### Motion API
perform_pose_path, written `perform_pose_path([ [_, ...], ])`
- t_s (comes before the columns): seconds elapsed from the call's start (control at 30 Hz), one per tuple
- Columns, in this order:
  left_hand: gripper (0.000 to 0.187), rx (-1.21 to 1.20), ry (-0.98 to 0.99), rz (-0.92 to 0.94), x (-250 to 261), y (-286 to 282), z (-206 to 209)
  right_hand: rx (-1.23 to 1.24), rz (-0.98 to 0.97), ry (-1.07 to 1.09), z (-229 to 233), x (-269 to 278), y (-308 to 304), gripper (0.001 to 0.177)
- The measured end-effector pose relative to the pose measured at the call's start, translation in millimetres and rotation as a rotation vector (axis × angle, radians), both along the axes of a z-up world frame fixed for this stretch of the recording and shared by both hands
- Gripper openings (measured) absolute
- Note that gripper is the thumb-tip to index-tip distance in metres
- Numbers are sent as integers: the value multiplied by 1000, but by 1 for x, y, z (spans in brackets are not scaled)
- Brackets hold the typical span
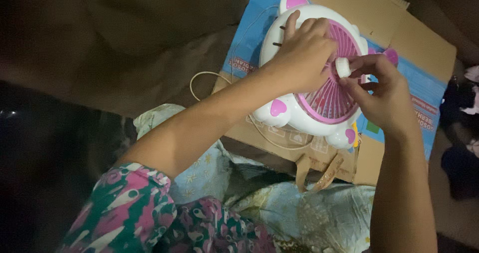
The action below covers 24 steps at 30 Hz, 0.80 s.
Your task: The person disassembles a small cat-shaped electric fan by removing the central cap and fan blade with a screwdriver. They then attempt to reattach the cap and blade, repeatedly adjusting and tightening the central screw.
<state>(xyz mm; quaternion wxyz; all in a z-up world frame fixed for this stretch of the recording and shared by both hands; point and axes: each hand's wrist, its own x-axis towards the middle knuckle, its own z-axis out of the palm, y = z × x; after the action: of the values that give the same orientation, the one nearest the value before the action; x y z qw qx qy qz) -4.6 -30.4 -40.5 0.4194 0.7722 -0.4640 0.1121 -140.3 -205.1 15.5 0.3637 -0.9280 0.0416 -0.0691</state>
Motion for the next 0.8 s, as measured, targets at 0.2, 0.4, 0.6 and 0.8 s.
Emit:
perform_pose_path([
  [0.2, 20, 0, 3, -10, 0, 2, 0, -76, 17, -19, 4, -1, 8, 30],
  [0.4, 21, -7, 5, -9, 0, 0, -1, -133, 10, -24, 7, -3, 15, 33],
  [0.6, 17, -14, 27, -8, -2, 0, -2, -240, 33, -41, 12, -2, 17, 33],
  [0.8, 16, 7, 62, -33, -1, 1, -3, -254, 81, -13, 20, 3, 19, 43],
])
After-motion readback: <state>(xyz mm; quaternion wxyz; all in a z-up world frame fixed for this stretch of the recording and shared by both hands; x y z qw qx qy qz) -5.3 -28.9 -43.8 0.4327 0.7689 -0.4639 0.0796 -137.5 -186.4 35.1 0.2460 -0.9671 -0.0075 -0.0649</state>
